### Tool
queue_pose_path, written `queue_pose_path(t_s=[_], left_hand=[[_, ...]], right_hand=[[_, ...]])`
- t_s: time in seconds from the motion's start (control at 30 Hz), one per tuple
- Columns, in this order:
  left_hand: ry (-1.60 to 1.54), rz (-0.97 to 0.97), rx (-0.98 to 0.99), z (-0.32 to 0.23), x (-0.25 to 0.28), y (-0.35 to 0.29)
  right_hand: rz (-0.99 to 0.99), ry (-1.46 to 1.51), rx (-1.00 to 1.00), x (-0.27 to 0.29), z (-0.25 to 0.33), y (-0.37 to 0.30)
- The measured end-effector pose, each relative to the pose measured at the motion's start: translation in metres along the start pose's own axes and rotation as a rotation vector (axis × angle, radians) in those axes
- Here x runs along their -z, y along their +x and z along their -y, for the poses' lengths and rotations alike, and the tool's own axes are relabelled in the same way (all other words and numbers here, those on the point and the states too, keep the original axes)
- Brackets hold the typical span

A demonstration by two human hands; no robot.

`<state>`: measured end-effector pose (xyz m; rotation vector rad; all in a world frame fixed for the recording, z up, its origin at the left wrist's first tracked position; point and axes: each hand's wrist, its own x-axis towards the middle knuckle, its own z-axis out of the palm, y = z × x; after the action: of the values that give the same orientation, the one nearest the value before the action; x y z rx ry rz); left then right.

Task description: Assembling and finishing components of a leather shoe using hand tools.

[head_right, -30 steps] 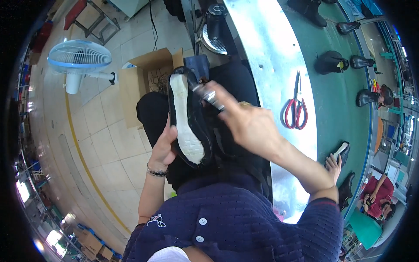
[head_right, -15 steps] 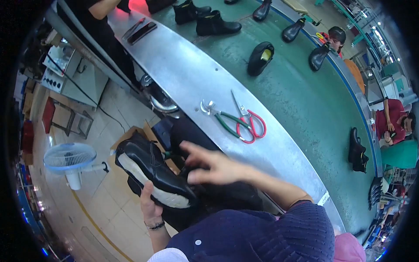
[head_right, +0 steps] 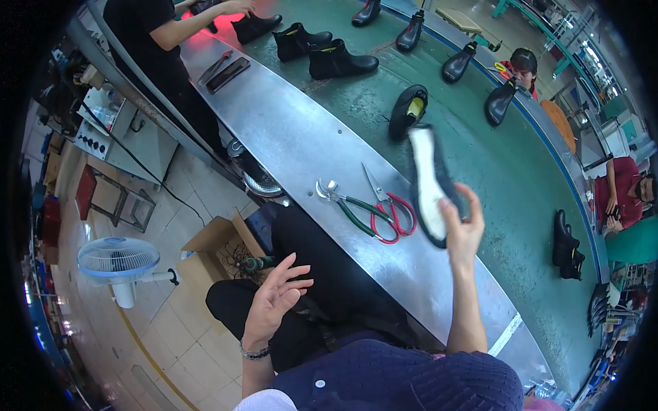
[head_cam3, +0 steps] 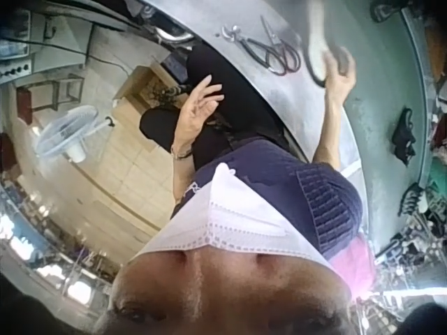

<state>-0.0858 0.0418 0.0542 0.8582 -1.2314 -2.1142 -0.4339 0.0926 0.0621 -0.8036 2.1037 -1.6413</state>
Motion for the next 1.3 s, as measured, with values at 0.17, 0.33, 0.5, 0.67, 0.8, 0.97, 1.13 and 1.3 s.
queue_pose_path(t_s=[0.17, 0.33, 0.5, 0.67, 0.8, 0.97, 1.13, 1.3], left_hand=[[0.076, -0.034, 0.046, 0.003, 0.000, -0.004], [0.113, -0.079, 0.055, 0.003, 0.001, -0.001], [0.111, -0.104, 0.044, 0.002, -0.003, -0.007], [0.114, -0.149, 0.035, 0.010, 0.007, -0.020], [0.267, -0.211, -0.010, 0.004, 0.008, -0.017], [0.741, -0.155, -0.307, -0.029, -0.009, 0.013], [0.443, -0.063, -0.368, -0.019, -0.009, 0.013], [0.109, -0.187, -0.349, 0.032, 0.015, -0.022]], right_hand=[[-0.179, -0.559, 0.340, 0.012, -0.082, 0.075], [0.037, -0.556, 0.282, -0.065, -0.052, 0.128], [0.061, -0.729, 0.311, -0.106, -0.057, 0.174], [0.097, -0.465, 0.292, -0.089, -0.025, 0.186], [0.239, -0.071, 0.342, -0.071, 0.068, 0.124], [0.594, 0.190, 0.322, -0.070, 0.143, 0.040], [0.996, 0.266, 0.105, -0.116, 0.154, -0.024], [1.043, 0.218, 0.143, -0.166, 0.113, -0.049]])
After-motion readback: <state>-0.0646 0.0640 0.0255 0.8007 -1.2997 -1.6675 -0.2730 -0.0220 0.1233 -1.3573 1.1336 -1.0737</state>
